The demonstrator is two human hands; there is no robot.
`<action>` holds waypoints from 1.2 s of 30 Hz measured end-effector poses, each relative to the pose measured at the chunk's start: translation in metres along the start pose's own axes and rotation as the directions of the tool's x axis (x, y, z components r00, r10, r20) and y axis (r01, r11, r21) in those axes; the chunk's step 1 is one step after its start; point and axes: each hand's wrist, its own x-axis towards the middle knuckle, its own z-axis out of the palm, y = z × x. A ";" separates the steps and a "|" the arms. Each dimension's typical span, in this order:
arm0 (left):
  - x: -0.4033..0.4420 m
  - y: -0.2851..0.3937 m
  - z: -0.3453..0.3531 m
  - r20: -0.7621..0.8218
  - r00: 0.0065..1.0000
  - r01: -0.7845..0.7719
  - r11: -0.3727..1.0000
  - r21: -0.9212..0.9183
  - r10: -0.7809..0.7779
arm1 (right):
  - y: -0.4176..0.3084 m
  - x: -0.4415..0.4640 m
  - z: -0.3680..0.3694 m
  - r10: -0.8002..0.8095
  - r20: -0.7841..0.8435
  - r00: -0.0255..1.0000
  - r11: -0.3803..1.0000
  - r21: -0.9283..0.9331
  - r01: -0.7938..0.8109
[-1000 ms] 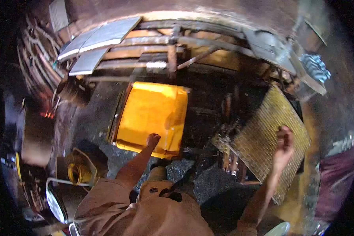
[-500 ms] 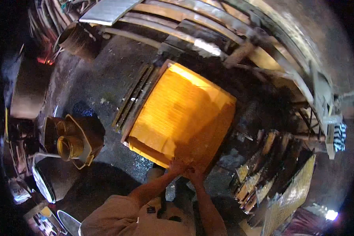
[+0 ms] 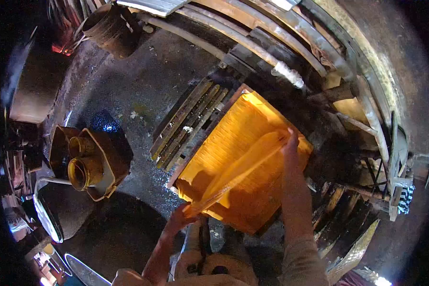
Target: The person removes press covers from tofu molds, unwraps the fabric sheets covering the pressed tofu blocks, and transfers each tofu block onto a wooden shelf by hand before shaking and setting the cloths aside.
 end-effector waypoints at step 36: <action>0.027 0.017 0.130 -0.085 0.949 -0.134 0.632 0.763 0.304 | -0.042 -0.035 0.024 -0.029 0.902 0.430 -0.843 -0.253 0.475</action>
